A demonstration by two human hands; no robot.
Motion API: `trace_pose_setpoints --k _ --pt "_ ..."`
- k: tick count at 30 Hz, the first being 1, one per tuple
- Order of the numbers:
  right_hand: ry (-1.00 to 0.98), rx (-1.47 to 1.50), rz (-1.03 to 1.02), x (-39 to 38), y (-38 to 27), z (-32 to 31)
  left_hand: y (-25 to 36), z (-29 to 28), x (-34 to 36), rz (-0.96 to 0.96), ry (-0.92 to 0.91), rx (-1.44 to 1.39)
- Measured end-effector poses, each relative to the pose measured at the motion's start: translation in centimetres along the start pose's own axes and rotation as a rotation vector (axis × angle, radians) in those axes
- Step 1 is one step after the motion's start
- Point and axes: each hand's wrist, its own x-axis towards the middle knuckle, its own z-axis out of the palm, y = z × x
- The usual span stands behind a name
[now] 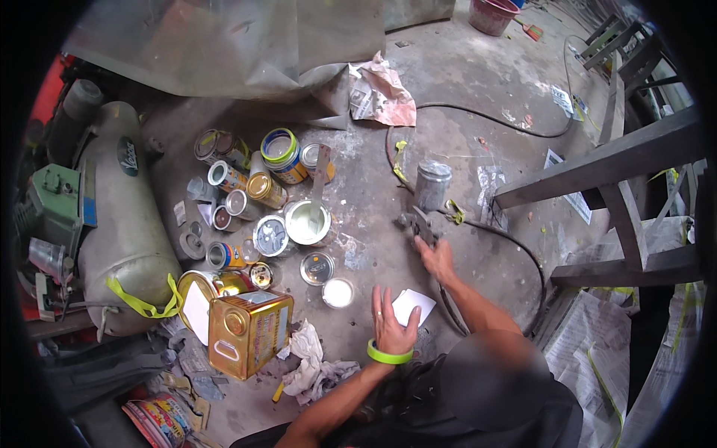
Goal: The person sits on the floor and mixes a white liquid in a small cup using a metal spatula. They pour the mixture into a larger container, then add a yellow liquid from a gold can into the cup and stir it again. Finally, they pour the mixed liquid into a white paper funnel.
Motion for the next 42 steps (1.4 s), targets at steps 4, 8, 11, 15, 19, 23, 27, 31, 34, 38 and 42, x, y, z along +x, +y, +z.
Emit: trace_pose_setpoints --k 4,8,11,15,19,23,27,31,34,38,42 --pt "0.033 0.142 -0.397 -10.6 -1.0 -0.8 3.2 -4.1 6.8 0.119 0.085 -0.168" --pt "-0.313 0.053 -0.593 -17.4 -0.9 -2.3 5.7 -7.0 9.5 -0.038 -0.115 -0.369" --pt "-0.649 -0.120 -0.679 -17.3 -2.0 -3.5 5.4 -6.2 8.4 -0.188 0.117 -0.409" --pt "-1.007 -0.218 -0.605 -15.6 -3.7 -4.6 4.7 -6.4 7.6 -0.176 0.105 -0.301" --pt "-1.160 -0.311 -0.609 -13.2 -6.4 -9.5 5.9 -8.0 7.7 -0.276 0.100 -0.651" --pt "-0.573 0.027 -0.677 -12.6 -13.4 -13.7 6.6 -7.8 7.9 -0.210 0.185 -0.617" --pt "-0.700 -0.161 -1.193 -17.1 -22.0 -12.2 4.2 -6.2 10.2 -0.067 0.063 -0.687" --pt "-0.519 -1.059 -1.546 -18.2 -24.9 -8.1 4.7 -4.9 10.0 0.067 0.003 -0.517" --pt "-0.407 -1.176 -1.711 -16.7 -23.3 -6.0 3.4 -1.7 9.5 0.327 0.156 0.154" --pt "-0.836 -0.950 -1.658 -19.4 -23.4 -4.0 7.2 -3.1 10.8 -0.060 -0.029 -0.243" --pt "-1.167 -0.708 -1.460 -23.4 -22.3 0.5 9.1 -4.5 10.9 0.040 -0.117 -0.434"
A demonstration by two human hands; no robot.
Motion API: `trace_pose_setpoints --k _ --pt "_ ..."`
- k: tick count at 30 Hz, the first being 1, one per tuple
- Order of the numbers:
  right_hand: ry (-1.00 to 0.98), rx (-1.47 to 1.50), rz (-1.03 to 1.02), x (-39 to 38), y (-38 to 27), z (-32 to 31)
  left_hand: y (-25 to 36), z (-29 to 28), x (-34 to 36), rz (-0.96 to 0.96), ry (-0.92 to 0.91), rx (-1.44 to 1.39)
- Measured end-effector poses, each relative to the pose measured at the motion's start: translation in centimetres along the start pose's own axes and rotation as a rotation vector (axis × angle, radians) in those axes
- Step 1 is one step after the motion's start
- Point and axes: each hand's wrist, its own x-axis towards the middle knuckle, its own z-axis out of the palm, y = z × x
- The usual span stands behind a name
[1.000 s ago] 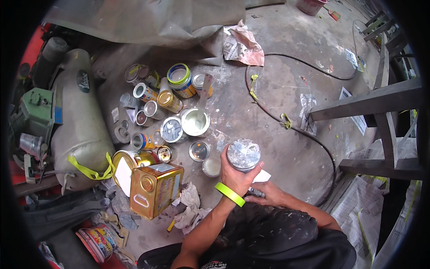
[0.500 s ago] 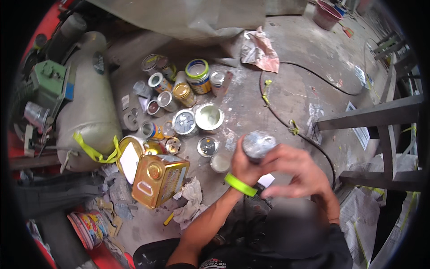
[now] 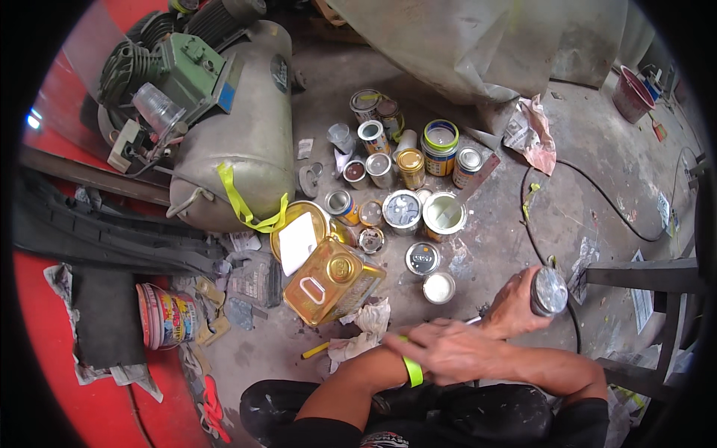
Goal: The person sits on the floor and mixes a white liquid in a small cup using a metal spatula. They pour the mixture into a larger container, then add a yellow liquid from a gold can into the cup and stir it again. Finally, they pour the mixed liquid into a white paper funnel.
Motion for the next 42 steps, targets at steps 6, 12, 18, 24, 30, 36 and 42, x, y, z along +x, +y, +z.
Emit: trace_pose_setpoints --k 6,12,18,24,30,36,42 --pt "-0.167 0.153 -0.096 3.0 -1.9 1.1 -2.6 1.2 -2.7 0.007 0.014 -0.009" --pt "-0.045 0.140 -0.070 4.0 -2.0 1.6 -3.2 1.0 -2.9 -0.063 -0.092 -0.045" --pt "0.129 0.031 -0.117 4.1 -1.1 2.5 -2.6 1.5 -2.8 -0.008 -0.053 -0.042" --pt "0.874 -0.157 0.342 -6.9 3.5 -5.9 -6.4 -0.6 -4.1 -0.158 0.080 -0.122" --pt "0.745 -0.198 0.698 -8.6 3.6 0.3 -2.9 -3.8 -4.5 0.014 0.181 0.067" --pt "0.842 -0.154 0.771 -7.7 4.4 2.4 -4.0 -3.0 -5.6 0.063 0.177 0.167" --pt "0.902 0.043 0.521 -9.0 6.7 2.6 -4.7 -4.4 -5.1 0.009 0.094 0.116"
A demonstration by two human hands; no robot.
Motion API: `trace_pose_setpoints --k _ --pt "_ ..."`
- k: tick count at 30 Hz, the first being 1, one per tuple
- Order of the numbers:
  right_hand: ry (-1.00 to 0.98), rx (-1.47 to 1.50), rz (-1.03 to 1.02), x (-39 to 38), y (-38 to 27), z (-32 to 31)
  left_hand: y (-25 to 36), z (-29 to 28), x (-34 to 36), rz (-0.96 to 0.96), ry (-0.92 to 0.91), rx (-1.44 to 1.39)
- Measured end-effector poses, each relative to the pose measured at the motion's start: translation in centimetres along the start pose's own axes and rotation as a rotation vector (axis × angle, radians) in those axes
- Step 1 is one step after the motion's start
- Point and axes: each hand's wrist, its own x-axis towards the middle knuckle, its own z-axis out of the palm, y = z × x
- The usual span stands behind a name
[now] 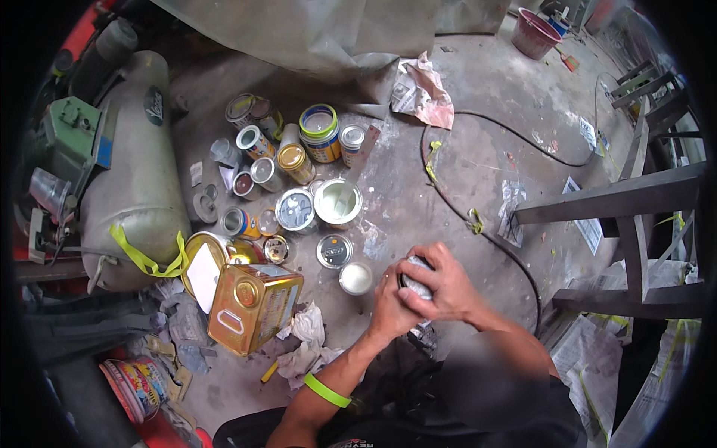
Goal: The person sits on the floor and mixes a white liquid in a small cup using a metal spatula. They pour the mixture into a larger container, then add a yellow liquid from a gold can into the cup and stir it again. Finally, they pour the mixed liquid into a white paper funnel.
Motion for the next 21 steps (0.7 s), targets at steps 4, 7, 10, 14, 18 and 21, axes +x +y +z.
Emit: trace_pose_setpoints --k 4,7,10,14,18,21 --pt "0.356 0.904 0.392 1.4 3.9 -1.2 0.4 -0.8 -0.9 -0.071 0.037 -0.124" --pt "0.325 0.922 0.786 -0.1 10.6 0.3 0.4 -1.9 -2.3 -0.061 0.039 -0.280" --pt "0.357 0.510 1.103 -6.5 20.2 4.9 1.0 -2.9 -2.4 -0.040 0.014 -0.331" --pt "0.325 -0.184 1.033 -8.1 17.5 6.5 1.2 -6.6 -1.5 -0.124 0.102 -0.391" --pt "0.142 -0.431 0.558 -11.8 15.4 6.7 2.0 -9.9 0.2 -0.018 0.046 -0.294" --pt "-0.339 -0.149 0.371 -11.9 12.3 6.6 2.1 -10.6 0.8 -0.006 0.053 -0.303"
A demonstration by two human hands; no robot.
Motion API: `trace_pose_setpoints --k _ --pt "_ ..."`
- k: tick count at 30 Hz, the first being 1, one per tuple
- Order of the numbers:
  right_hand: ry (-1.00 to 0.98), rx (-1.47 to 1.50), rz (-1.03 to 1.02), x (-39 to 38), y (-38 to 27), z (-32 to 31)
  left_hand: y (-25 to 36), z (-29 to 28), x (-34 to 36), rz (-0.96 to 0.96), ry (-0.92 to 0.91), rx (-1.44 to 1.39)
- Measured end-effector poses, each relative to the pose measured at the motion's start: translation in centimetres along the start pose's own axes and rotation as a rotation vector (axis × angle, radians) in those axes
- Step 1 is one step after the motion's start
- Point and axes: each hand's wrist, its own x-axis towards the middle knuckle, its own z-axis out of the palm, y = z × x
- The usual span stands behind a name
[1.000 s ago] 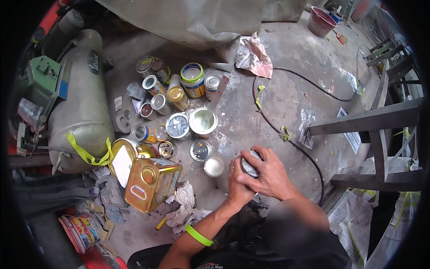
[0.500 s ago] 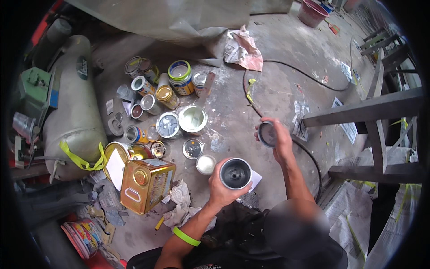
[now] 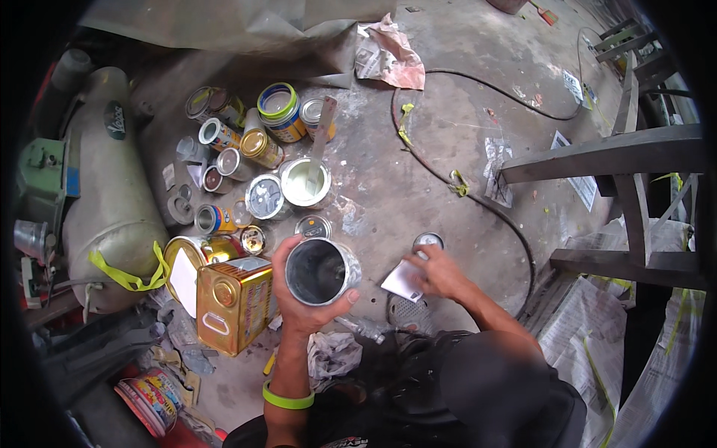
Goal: The person sits on the floor and mixes a white liquid in a small cup using a metal spatula. They pour the mixture into a larger container, then add a yellow liquid from a gold can into the cup and stir it again. Finally, they pour the mixed liquid into a white paper funnel.
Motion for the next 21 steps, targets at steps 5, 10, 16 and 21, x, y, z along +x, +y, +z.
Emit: trace_pose_setpoints --k 5,10,16,21 --pt "-0.316 -0.188 -0.288 2.0 -4.3 0.1 0.1 0.9 0.2 -0.028 -0.038 0.021" --pt "-0.449 -0.233 -0.181 2.8 -3.4 1.6 -0.9 1.5 -0.5 -0.015 -0.014 0.027" --pt "-0.326 -0.220 -0.259 1.5 -1.7 1.3 -2.2 2.2 -0.9 -0.056 0.004 -0.003" --pt "0.150 -0.151 -0.143 2.6 -4.7 -8.2 -2.3 2.4 -1.0 0.000 0.009 0.086"
